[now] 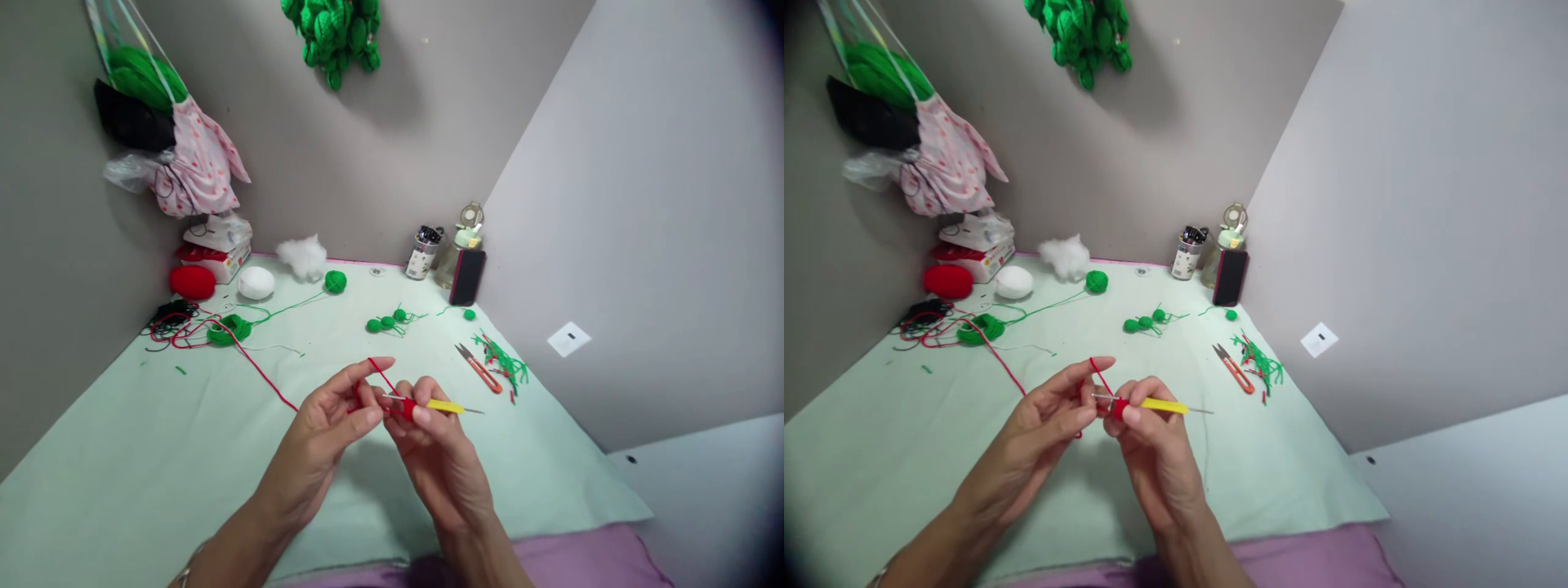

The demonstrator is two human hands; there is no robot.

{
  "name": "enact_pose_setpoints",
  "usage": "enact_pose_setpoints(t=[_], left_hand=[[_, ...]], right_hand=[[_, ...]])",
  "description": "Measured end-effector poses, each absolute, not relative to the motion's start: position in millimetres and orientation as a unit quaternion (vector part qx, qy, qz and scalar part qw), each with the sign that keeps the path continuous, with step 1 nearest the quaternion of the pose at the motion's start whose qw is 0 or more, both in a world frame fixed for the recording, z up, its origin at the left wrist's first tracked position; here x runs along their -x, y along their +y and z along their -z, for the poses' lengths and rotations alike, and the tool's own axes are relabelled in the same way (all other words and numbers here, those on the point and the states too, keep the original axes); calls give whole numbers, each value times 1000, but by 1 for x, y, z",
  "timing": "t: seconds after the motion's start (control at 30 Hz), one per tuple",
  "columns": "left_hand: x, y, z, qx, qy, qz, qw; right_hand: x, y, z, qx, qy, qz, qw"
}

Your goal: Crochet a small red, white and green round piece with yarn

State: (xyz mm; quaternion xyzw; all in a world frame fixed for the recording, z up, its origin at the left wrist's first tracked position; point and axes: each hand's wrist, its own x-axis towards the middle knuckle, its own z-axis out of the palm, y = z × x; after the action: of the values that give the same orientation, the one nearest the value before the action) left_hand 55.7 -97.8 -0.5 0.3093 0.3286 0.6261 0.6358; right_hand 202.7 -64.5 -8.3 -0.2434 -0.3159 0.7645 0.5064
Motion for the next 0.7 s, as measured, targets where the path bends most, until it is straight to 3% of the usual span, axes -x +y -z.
enact_pose_setpoints(t=[0.27,0.53,0.7], left_hand=[[-55,-94,-1,-240,303,-648,656],[-61,-99,8,-405,427,-644,489],[-65,-98,9,-382,432,-646,500]], right_hand=[[-197,-61,15,278,-316,-738,527],[-190,-60,12,296,-347,-700,550],[-190,-62,15,295,-430,-613,593]])
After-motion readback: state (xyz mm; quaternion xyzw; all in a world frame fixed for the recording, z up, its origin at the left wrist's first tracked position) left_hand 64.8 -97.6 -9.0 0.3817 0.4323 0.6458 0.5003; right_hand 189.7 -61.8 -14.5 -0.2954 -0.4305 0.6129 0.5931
